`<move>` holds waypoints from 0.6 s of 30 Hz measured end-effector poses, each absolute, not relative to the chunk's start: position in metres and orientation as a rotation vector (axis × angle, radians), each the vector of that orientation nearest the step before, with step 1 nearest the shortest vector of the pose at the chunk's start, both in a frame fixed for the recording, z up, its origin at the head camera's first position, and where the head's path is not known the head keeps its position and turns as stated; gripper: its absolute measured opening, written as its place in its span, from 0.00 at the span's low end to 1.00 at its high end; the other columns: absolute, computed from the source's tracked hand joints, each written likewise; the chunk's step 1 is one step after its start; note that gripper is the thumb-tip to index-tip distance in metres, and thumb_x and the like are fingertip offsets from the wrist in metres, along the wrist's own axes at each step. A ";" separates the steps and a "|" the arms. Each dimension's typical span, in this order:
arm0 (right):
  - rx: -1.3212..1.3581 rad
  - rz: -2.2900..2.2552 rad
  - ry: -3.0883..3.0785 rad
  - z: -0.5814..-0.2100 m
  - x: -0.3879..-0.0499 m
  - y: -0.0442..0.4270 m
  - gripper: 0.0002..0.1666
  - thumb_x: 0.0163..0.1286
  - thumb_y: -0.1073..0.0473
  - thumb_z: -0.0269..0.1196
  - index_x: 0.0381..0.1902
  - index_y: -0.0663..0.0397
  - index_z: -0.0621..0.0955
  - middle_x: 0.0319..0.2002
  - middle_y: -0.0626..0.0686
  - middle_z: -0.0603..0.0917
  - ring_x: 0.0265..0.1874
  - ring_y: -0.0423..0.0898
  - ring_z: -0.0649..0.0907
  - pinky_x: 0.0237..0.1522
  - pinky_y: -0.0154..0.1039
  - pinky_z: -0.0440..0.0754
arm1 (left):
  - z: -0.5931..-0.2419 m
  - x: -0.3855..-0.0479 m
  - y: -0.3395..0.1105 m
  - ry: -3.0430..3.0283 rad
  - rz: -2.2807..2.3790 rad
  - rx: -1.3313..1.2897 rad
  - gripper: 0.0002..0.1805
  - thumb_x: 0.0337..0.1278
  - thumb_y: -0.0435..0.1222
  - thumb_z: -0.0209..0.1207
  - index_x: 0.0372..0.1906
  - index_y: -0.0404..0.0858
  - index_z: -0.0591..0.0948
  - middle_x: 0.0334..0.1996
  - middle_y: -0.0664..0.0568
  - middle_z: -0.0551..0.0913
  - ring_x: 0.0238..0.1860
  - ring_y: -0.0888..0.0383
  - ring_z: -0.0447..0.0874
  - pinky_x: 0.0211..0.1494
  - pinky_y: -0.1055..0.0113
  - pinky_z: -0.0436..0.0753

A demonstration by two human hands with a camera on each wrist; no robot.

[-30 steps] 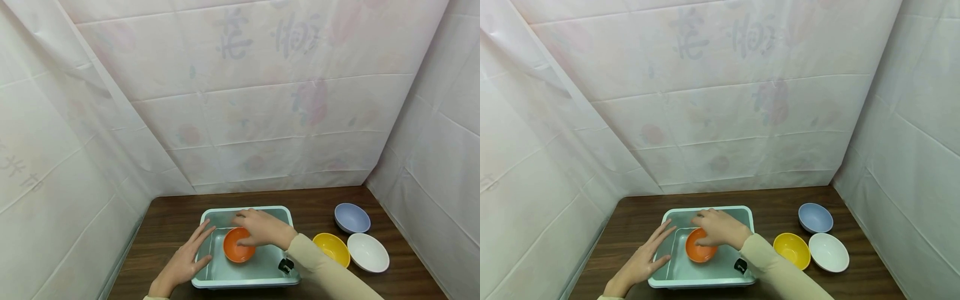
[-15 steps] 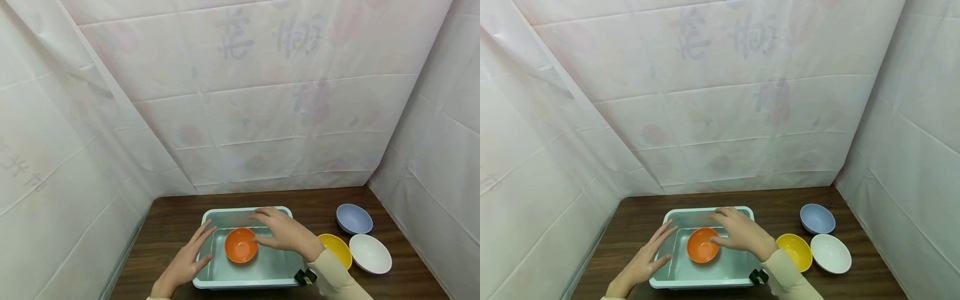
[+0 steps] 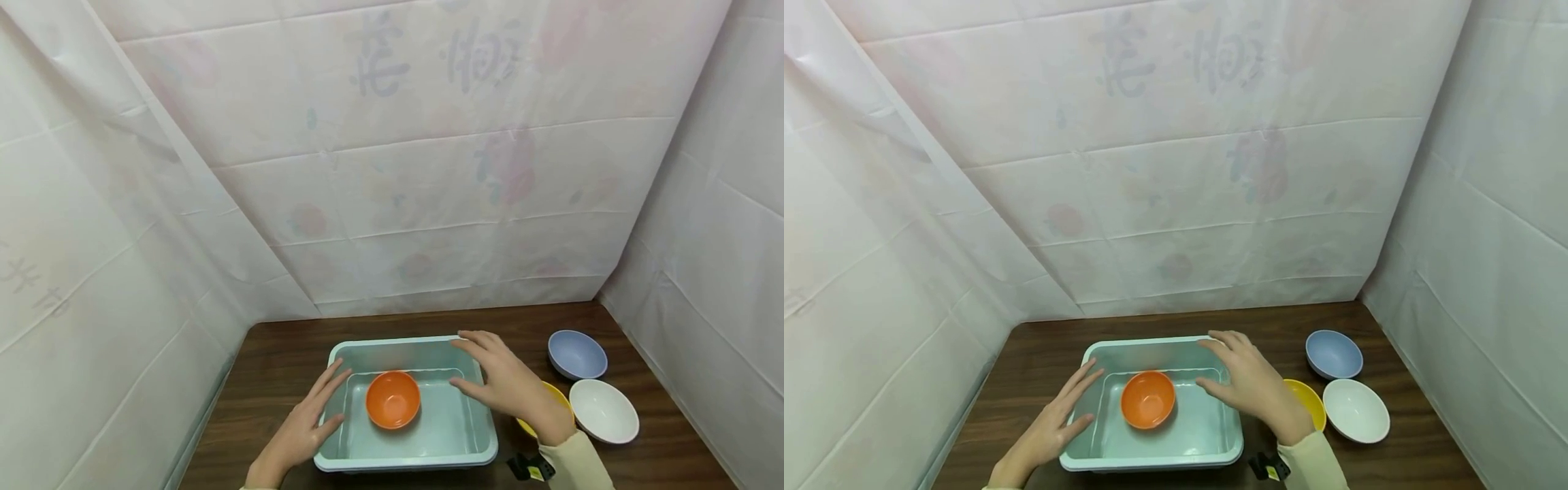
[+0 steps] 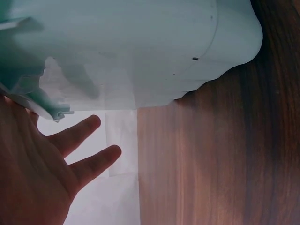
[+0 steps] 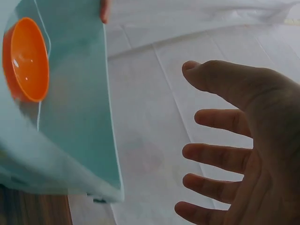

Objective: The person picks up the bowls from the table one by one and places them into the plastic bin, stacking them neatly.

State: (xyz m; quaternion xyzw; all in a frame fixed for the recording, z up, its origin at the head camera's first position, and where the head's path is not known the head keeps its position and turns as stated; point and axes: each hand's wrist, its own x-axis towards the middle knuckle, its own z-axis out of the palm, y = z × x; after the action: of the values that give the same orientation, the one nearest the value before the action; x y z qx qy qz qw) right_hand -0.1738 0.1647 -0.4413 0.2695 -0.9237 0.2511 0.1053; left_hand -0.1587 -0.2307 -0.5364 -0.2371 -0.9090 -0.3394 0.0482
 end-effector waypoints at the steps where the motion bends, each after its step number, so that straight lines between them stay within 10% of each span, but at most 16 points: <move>1: 0.773 0.748 -2.706 -0.442 -0.173 0.169 0.37 0.64 0.44 0.73 0.69 0.48 0.78 0.71 0.58 0.75 0.69 0.61 0.73 0.62 0.62 0.78 | -0.536 -0.159 -0.230 -2.775 -1.040 -0.719 0.35 0.74 0.48 0.58 0.80 0.63 0.59 0.84 0.54 0.53 0.78 0.45 0.63 0.64 0.35 0.77; 18: 0.551 0.794 -2.543 -0.477 -0.157 0.222 0.43 0.58 0.49 0.78 0.70 0.48 0.76 0.69 0.62 0.75 0.68 0.66 0.70 0.61 0.74 0.69 | -0.535 -0.157 -0.231 -2.783 -1.079 -0.707 0.34 0.74 0.47 0.57 0.80 0.59 0.61 0.84 0.52 0.53 0.79 0.42 0.61 0.65 0.33 0.74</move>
State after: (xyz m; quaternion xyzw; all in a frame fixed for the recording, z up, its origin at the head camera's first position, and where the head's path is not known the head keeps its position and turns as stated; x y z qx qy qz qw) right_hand -0.1571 0.2219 -0.4774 0.1979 -0.9142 0.2854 0.2090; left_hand -0.1571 -0.2312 -0.5354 -0.2303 -0.9066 -0.3516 0.0372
